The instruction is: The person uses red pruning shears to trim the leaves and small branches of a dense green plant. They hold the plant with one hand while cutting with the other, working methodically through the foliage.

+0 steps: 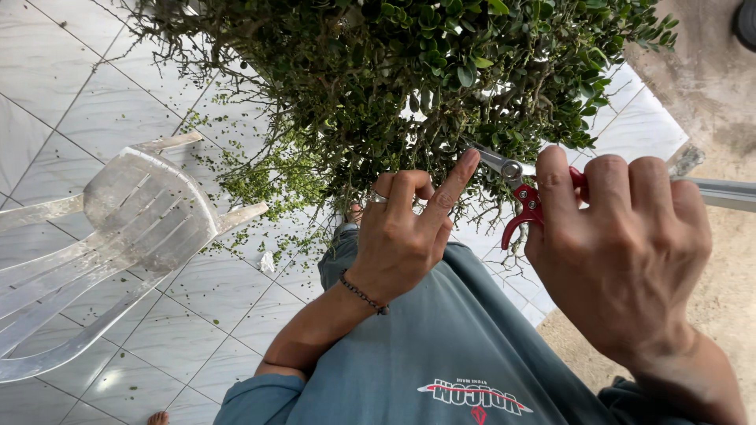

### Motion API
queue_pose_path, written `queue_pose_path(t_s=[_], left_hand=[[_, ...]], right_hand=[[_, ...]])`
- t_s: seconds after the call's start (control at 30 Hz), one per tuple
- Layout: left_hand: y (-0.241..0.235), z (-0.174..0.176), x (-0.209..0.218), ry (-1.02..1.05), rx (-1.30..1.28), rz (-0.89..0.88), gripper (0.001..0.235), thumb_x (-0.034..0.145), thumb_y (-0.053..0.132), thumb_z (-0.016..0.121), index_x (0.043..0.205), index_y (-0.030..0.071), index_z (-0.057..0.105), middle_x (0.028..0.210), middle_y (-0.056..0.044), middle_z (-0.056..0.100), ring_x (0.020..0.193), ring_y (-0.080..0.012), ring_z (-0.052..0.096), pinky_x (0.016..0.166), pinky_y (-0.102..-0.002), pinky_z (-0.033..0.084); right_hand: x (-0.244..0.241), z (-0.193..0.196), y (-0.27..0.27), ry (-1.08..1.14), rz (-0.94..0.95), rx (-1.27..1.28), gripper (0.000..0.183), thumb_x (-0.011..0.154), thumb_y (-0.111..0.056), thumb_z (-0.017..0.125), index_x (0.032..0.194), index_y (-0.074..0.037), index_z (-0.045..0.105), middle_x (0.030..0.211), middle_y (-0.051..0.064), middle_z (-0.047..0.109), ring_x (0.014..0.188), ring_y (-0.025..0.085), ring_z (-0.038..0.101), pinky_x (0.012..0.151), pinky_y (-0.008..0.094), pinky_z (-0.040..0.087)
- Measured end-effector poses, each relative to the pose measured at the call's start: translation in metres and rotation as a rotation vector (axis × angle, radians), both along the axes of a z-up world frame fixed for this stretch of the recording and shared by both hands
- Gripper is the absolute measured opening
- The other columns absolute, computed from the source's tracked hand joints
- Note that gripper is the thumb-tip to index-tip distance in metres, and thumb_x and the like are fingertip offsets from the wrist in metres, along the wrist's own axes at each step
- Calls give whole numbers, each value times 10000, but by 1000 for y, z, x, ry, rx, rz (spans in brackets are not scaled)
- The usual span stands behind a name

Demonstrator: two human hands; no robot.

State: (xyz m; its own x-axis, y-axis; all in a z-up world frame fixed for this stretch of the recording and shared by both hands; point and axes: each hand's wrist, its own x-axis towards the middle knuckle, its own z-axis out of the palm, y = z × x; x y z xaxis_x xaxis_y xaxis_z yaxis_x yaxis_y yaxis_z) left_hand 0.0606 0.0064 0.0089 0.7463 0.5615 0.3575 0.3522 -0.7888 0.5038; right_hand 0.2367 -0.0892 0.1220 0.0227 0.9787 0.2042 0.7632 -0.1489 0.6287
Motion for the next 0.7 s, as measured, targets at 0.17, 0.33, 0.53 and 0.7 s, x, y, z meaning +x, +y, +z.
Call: queue_pose_path(t_s=[0.17, 0.33, 0.53, 0.7], left_hand=[[-1, -3, 2, -36, -30, -12, 655, 1049, 22, 654, 1643, 131, 401, 1093, -73, 471, 962, -242, 468, 937, -355, 491], [-3, 0, -1, -22, -39, -11, 667, 1054, -5, 649, 1648, 183, 411, 1098, -62, 428, 961, -254, 442, 880, -356, 504], [-4, -3, -1, 66, 109, 93, 585, 1107, -10, 590, 1575, 337, 531, 1038, -12, 446, 901, -232, 475, 532, -301, 435], [2, -3, -5, 24, 62, 66, 543, 1098, 25, 624, 1557, 306, 555, 1049, -35, 431, 922, -233, 478, 694, -328, 511]], right_hand=[[-1, 8, 4, -31, 17, -95, 191, 1124, -104, 737, 1014, -247, 674, 818, -14, 534, 767, 175, 515, 687, 297, 355], [-6, -23, -27, 345, -199, -27, 281, 1002, -245, 806, 1268, -213, 719, 930, 18, 604, 780, 170, 581, 528, 282, 335], [-39, -77, -31, 803, -295, 237, 452, 779, -1, 738, 1228, -43, 705, 905, 98, 605, 709, 261, 565, 545, 398, 426], [-50, -95, -25, 873, -324, 314, 489, 737, 0, 696, 1222, -64, 680, 906, 103, 600, 719, 303, 576, 561, 428, 438]])
